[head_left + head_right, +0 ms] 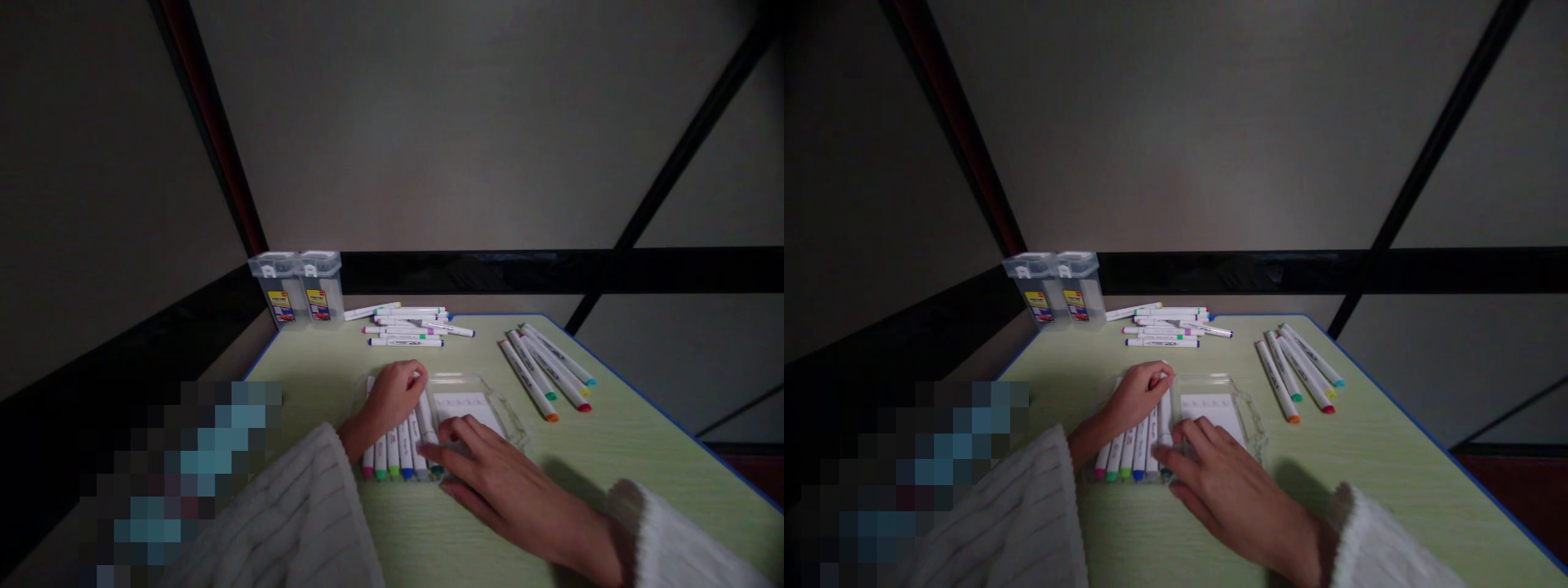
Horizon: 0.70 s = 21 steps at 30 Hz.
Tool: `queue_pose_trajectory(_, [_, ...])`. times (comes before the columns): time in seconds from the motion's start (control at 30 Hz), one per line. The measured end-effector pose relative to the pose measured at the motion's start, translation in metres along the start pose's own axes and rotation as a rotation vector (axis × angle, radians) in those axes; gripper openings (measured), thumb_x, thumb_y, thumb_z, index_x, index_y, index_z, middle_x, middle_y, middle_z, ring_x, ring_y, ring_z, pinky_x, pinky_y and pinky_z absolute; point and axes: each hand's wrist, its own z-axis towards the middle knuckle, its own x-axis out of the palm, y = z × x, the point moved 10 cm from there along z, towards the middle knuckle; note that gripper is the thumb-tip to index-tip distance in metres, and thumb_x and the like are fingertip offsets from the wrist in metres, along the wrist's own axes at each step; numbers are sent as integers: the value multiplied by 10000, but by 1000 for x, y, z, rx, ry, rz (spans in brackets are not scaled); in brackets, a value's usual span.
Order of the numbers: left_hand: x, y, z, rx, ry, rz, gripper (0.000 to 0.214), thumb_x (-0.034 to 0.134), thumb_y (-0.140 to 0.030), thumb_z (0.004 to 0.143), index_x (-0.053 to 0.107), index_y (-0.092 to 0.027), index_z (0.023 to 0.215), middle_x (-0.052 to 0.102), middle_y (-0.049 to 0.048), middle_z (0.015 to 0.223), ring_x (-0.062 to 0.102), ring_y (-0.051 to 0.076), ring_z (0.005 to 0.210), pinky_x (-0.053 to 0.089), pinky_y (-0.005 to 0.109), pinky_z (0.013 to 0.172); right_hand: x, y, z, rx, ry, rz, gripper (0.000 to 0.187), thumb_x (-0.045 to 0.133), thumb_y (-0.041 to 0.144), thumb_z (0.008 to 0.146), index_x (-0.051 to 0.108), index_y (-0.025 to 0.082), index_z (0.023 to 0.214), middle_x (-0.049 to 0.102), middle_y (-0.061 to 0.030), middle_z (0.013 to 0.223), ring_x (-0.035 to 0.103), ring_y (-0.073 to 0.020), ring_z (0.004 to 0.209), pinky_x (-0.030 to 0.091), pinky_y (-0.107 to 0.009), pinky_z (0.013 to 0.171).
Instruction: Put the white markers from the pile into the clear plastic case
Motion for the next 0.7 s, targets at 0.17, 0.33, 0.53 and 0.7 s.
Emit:
queue_pose_trajectory(0.17, [0,-1,0,9,-6,0,166,438,-136,733,602,-132,711,446,-41,514,368,79,485,281,194,503,0,0,0,2,14,3,404,448,194,822,420,245,1222,465,-81,1011,439,-225,916,420,-386,749])
queue_pose_trajectory(0.33, [0,0,0,-1,-5,2,162,446,-134,729,607,-132,713,451,-41,514,374,81,491,286,194,509,1,0,0,6,19,13,410,440,187,827,406,246,1232,454,-83,1025,426,-227,934,410,-393,766])
queue_pose_trajectory(0.53, [0,1,0,4,-10,1,159,448,-128,725,606,-136,706,441,-44,506,376,81,496,283,191,502,0,1,0,-1,5,20,404,446,190,823,417,244,1223,460,-80,1015,433,-224,923,414,-384,756])
queue_pose_trajectory(0.7, [0,0,0,11,-12,-7,163,443,-130,724,605,-134,700,433,-45,500,368,80,487,282,193,501,0,0,0,9,21,10,400,446,187,823,419,250,1217,457,-79,1022,432,-227,928,415,-389,756])
